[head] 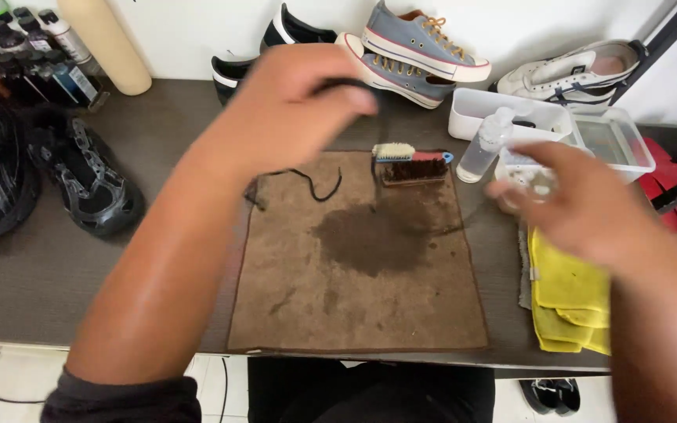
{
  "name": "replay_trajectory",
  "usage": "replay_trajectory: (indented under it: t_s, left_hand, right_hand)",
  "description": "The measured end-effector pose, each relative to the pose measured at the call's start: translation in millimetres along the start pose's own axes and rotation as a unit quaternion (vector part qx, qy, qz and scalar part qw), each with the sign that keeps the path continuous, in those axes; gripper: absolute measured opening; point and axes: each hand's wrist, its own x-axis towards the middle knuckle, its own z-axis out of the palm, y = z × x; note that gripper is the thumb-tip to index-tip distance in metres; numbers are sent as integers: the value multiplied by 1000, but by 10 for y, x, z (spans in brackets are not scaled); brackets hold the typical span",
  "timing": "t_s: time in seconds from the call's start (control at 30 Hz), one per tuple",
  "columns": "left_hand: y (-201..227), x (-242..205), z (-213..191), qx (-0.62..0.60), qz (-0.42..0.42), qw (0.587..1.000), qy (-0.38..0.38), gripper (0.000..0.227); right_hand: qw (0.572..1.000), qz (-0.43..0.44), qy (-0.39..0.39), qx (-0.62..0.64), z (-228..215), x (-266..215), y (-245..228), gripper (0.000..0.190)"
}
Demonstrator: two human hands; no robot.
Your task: The person cleans a pair of black shoelaces by hand. They untangle the laces, dip them into a container of liquid, apply a clear liquid from a bottle, and rub the laces together on a brown cloth. The laces are repeatedly dipped and rubbed throughout the clip.
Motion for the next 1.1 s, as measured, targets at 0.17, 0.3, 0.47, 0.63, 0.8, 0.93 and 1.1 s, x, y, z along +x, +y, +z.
replay_trajectory:
  t_s: [0.17, 0.3, 0.47, 0.63, 0.8, 0.93, 1.1]
  left_hand:
    - [497, 346, 488, 20, 92, 990, -107, 13]
    - [735, 478, 591, -85, 195, 974, -73, 10]
    - [1021, 446, -358, 72, -122, 980, -141, 40]
    - [180, 25, -1266, 259, -292, 905, -171, 34]
    - [-3, -64, -914, 434, -428, 775, -170, 31]
    - [253, -234, -234, 246, -409, 866, -152, 69]
    - [439, -186, 272, -301, -6, 934, -194, 32]
  right_hand:
    - [824, -432, 61, 360, 670, 108, -98, 96]
    - [747, -487, -24, 451, 881, -43, -602, 30]
    - [681, -335, -33, 650, 1311, 293, -250, 22]
    - [723, -352, 74, 590, 1031, 548, 246, 28]
    - [872, -418, 171, 188, 237, 370, 216, 18]
    - [827, -533, 157, 83, -78, 293, -250, 12]
    - [733, -662, 146, 52, -205, 101, -650, 5]
